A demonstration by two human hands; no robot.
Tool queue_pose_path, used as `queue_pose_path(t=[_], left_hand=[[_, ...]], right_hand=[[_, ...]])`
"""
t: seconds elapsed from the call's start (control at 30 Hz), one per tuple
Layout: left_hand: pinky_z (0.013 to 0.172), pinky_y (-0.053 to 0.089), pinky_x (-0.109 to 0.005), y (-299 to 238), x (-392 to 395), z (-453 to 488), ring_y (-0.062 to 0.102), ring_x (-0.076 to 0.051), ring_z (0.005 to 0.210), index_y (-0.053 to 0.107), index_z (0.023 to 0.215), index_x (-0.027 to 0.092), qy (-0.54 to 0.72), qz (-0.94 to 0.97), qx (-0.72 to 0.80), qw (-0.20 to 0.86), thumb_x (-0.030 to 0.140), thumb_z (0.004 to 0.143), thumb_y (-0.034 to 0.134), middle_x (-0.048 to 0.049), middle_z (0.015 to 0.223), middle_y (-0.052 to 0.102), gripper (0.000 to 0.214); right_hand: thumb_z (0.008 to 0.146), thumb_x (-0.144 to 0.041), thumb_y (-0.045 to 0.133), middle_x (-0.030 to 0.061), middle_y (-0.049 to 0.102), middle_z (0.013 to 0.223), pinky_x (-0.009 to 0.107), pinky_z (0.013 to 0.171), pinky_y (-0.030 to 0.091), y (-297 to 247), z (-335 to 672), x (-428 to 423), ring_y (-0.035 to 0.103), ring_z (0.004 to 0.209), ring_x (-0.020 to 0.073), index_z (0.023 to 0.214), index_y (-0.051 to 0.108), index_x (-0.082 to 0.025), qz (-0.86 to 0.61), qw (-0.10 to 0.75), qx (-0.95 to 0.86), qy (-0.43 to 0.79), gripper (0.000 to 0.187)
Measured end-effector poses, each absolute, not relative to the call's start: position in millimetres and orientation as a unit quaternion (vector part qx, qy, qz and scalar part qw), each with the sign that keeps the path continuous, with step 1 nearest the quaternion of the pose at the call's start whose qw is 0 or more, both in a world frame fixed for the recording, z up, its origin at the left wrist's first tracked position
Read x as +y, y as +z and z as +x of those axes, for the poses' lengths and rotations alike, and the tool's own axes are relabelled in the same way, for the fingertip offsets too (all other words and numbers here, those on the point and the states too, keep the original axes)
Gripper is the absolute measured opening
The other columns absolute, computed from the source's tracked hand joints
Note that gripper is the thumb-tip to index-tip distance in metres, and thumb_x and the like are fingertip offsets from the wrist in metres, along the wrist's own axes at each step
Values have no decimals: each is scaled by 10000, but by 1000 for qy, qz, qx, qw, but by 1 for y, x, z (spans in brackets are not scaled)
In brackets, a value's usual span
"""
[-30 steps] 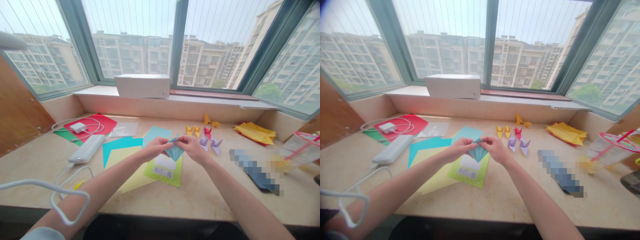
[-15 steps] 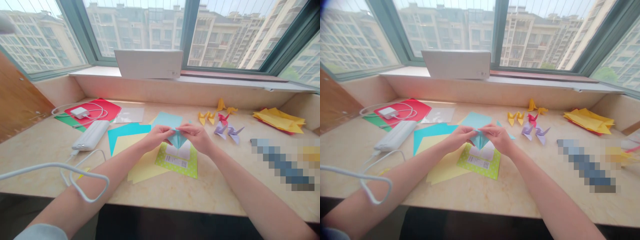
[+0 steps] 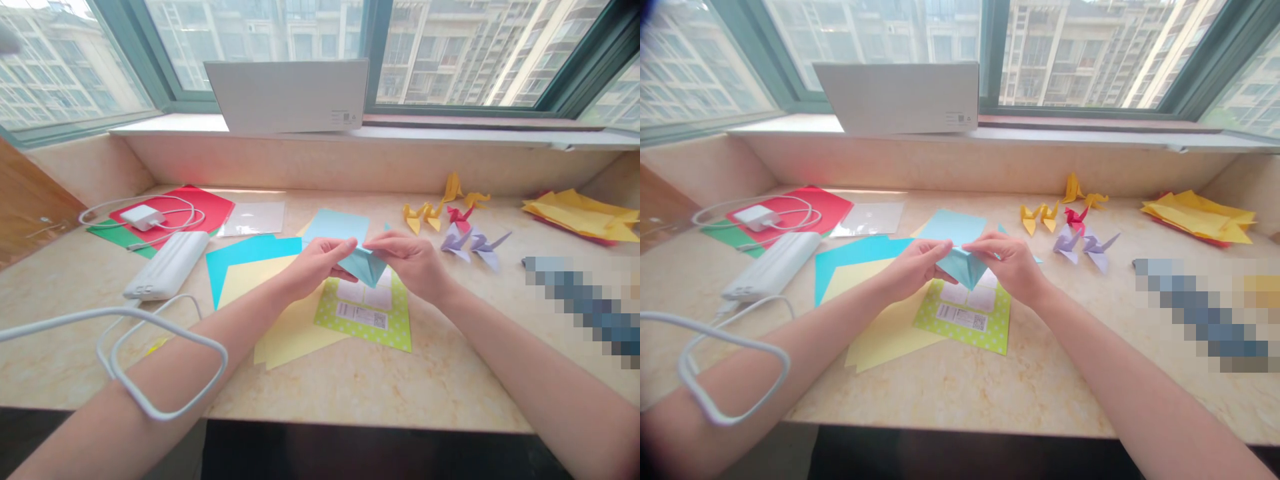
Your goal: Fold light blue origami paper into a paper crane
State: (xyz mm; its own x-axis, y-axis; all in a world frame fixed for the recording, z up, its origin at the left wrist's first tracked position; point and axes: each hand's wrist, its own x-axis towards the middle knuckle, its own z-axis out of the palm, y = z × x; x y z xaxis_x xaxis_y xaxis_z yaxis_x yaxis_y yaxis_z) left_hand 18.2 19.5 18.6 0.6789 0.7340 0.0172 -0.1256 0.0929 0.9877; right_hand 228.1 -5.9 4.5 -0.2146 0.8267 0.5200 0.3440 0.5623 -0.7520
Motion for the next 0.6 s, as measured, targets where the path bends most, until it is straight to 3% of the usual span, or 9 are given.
queue_pose_path(t=[0.2,0.37,0.5,0.6], left_hand=[[696,573,-274,16,18,22,688,-146,721,736,936,97,330,602,314,656,422,838,715,-87,829,735,340],[672,559,-269,17,17,22,686,-153,720,733,939,105,351,659,331,577,368,851,694,-71,812,739,280],[673,531,-246,19,16,22,676,-150,738,745,917,115,362,731,351,460,353,862,679,-69,830,752,253],[651,543,-241,20,13,23,679,-153,729,737,909,113,348,729,347,476,364,867,666,-68,818,748,265]], right_hand=[[913,-256,574,58,708,1000,389,853,529,9,221,-12,653,944,204,1008,779,-263,-392,471,-747,259,226],[889,-370,633,84,741,1051,402,855,551,9,220,-14,685,960,222,1121,725,-214,-431,485,-689,323,294],[850,-449,679,74,772,905,370,772,563,9,223,-11,705,828,218,934,761,-183,-469,469,-669,334,290],[849,-444,685,54,766,836,349,740,545,9,223,-12,695,783,210,852,764,-184,-479,465,-674,315,271]])
